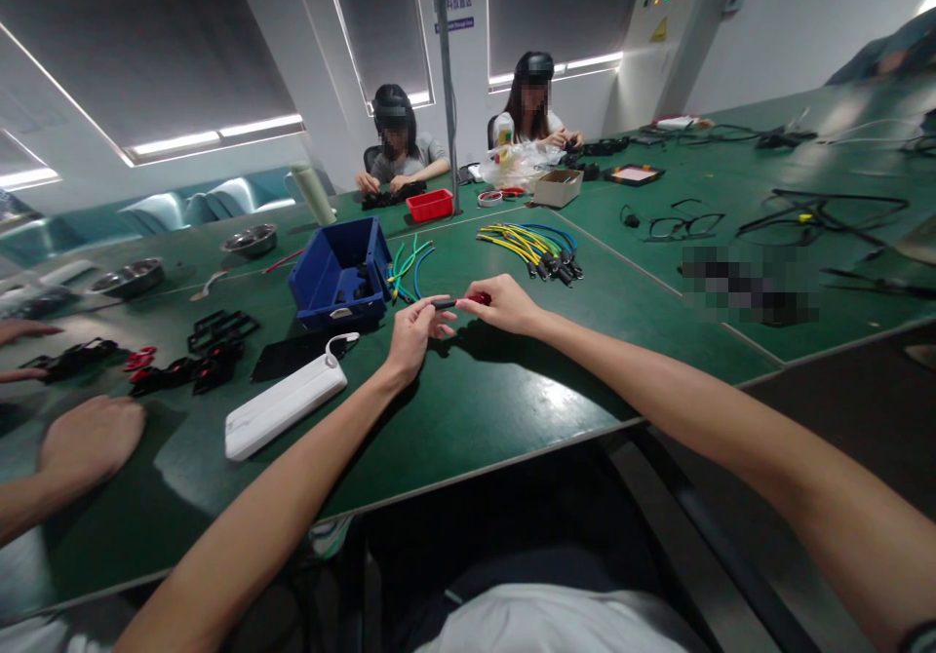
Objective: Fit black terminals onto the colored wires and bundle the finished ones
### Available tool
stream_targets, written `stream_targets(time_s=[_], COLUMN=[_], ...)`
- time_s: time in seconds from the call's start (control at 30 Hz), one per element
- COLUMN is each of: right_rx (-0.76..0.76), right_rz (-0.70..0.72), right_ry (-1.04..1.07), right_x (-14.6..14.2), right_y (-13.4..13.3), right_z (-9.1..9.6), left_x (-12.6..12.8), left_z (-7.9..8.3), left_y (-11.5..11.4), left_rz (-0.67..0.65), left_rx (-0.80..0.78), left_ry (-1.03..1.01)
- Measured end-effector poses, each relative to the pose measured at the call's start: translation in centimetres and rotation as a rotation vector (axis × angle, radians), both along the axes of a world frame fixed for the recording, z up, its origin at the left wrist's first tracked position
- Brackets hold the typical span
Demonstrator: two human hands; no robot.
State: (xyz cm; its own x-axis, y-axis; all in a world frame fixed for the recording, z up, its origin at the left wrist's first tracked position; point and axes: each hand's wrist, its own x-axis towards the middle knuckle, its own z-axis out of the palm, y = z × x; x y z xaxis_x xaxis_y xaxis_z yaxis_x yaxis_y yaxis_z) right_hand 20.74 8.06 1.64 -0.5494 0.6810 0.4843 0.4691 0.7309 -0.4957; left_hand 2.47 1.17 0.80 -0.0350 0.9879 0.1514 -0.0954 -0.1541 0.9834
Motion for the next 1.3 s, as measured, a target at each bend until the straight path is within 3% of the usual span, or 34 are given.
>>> stream_targets(time_s=[1.3], right_rx=[0.002], right_rz=[0.061], right_ry=[0.034], right_x=[-0.06], right_y=[0.57], right_z=[-0.48], left_x=[-0.44], left_z=[-0.3], left_y=[0.22], left_rz=[-0.049], left_rx=[-0.002], left_ry=[-0.027])
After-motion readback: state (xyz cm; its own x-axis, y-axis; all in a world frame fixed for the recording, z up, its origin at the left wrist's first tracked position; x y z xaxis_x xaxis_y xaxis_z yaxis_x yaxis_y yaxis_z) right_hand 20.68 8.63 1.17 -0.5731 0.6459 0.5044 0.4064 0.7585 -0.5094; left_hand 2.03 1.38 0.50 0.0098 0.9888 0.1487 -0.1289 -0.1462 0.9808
